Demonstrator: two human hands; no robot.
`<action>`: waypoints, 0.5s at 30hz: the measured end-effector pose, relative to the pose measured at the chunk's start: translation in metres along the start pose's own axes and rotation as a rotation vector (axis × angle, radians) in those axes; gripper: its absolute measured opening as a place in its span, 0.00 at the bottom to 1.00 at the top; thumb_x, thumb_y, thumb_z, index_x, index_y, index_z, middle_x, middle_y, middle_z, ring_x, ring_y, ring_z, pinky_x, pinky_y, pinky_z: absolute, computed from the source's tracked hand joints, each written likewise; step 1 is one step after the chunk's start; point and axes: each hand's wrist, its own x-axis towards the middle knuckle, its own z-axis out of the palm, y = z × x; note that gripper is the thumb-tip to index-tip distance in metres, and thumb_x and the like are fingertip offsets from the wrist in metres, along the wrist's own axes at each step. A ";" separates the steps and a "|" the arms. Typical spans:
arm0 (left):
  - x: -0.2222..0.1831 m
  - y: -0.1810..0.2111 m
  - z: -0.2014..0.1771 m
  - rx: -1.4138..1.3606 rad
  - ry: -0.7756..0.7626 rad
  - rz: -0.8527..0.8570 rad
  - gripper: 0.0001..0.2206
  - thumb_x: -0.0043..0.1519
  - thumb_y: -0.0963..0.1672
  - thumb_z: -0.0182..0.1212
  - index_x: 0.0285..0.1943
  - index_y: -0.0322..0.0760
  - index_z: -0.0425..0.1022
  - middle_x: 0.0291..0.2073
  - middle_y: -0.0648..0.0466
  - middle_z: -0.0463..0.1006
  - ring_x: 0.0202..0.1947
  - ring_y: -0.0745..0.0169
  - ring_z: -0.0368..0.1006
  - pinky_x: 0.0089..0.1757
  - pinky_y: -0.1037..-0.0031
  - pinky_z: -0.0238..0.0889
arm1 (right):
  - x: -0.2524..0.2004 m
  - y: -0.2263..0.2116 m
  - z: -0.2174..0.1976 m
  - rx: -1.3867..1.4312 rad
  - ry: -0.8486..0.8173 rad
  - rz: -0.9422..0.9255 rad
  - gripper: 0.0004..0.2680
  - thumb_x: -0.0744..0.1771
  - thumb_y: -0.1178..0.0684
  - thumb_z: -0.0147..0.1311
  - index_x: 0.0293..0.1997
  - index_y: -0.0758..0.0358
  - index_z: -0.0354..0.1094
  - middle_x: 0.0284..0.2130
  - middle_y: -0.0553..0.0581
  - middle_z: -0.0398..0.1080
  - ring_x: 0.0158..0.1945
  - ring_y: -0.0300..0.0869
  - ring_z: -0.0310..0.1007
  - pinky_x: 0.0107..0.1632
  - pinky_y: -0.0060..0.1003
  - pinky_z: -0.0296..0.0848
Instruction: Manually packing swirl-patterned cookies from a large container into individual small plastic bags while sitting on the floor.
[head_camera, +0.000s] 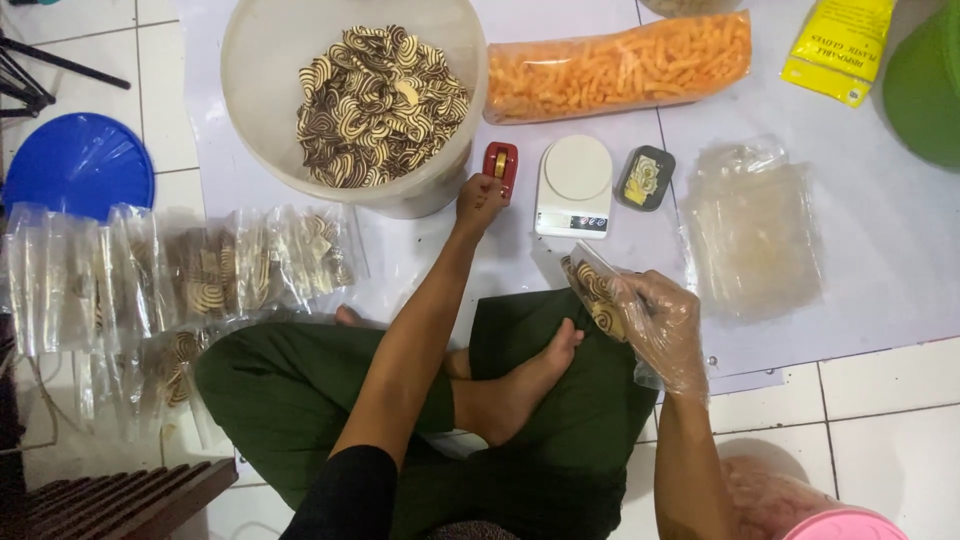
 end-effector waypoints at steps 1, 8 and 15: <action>-0.003 0.002 -0.002 -0.036 -0.008 0.022 0.11 0.65 0.46 0.52 0.48 0.37 0.76 0.32 0.50 0.84 0.35 0.61 0.83 0.41 0.71 0.72 | 0.000 -0.001 0.001 0.010 -0.006 -0.002 0.04 0.68 0.57 0.59 0.38 0.59 0.81 0.21 0.62 0.71 0.26 0.43 0.71 0.35 0.40 0.69; -0.006 -0.010 0.003 -0.131 -0.048 0.131 0.09 0.67 0.45 0.55 0.46 0.36 0.78 0.35 0.49 0.80 0.37 0.57 0.76 0.42 0.68 0.68 | -0.007 -0.001 0.007 0.002 -0.021 -0.009 0.04 0.69 0.57 0.59 0.39 0.61 0.80 0.23 0.63 0.72 0.29 0.45 0.73 0.37 0.42 0.70; -0.041 0.013 -0.015 -0.175 -0.063 0.147 0.09 0.69 0.44 0.49 0.47 0.36 0.75 0.33 0.53 0.75 0.35 0.62 0.70 0.39 0.70 0.65 | -0.011 -0.011 0.015 -0.003 -0.019 -0.030 0.04 0.69 0.57 0.59 0.40 0.61 0.80 0.23 0.64 0.72 0.29 0.49 0.74 0.38 0.45 0.70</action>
